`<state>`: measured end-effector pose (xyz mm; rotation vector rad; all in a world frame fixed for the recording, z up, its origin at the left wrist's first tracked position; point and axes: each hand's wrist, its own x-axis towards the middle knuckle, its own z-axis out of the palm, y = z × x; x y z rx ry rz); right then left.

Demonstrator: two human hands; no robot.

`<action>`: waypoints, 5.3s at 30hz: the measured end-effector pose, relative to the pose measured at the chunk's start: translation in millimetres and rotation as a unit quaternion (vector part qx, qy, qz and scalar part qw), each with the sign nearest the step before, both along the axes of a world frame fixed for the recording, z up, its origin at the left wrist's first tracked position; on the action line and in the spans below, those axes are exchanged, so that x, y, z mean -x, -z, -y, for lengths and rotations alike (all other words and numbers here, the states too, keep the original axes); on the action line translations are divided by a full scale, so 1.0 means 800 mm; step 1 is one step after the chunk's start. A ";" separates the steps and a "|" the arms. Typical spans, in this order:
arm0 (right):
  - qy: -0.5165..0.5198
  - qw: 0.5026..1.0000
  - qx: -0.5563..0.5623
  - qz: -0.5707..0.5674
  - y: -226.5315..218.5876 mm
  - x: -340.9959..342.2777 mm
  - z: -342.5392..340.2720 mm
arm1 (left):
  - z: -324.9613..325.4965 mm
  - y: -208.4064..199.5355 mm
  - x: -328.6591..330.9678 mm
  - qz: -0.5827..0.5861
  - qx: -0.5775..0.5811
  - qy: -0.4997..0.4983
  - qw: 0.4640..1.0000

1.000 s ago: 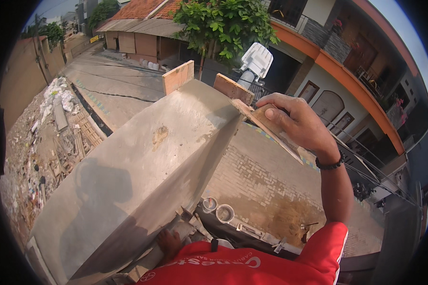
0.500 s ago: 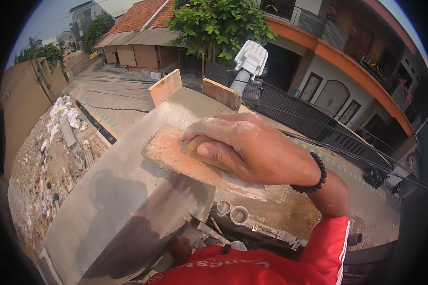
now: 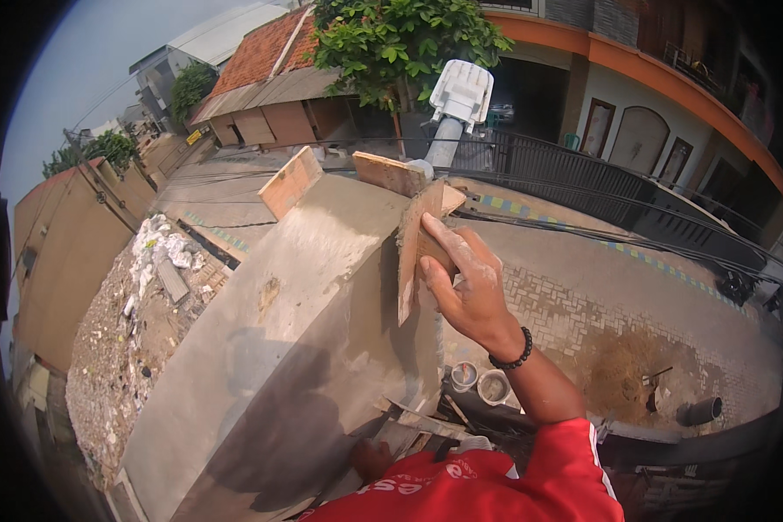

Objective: The person uses a wooden float to smooth wet concrete on a vertical wall and then on a horizontal ledge. They repeatedly rub the surface to create a uniform finish.

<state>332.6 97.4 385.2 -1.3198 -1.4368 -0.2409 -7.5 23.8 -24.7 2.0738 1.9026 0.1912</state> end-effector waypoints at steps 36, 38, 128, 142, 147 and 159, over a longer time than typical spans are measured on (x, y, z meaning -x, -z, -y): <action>-0.040 0.995 0.080 0.054 0.049 0.067 0.010 | 0.005 -0.011 -0.005 0.008 -0.005 -0.005 1.000; -0.088 0.981 0.153 0.077 0.061 0.059 0.036 | 0.012 -0.012 -0.005 0.012 -0.005 -0.003 1.000; -0.027 0.906 0.374 0.197 -0.207 -0.012 0.002 | 0.007 -0.009 -0.014 0.029 -0.060 -0.031 0.997; -0.127 0.894 0.330 0.276 -0.201 0.057 -0.006 | 0.003 -0.055 -0.011 0.070 0.077 -0.050 0.993; -0.004 0.923 0.327 0.200 -0.219 0.001 -0.004 | 0.000 -0.077 -0.015 0.105 0.111 -0.066 0.986; -0.195 0.898 0.318 0.236 -0.216 0.070 0.008 | 0.004 -0.035 -0.013 0.044 0.017 -0.039 0.998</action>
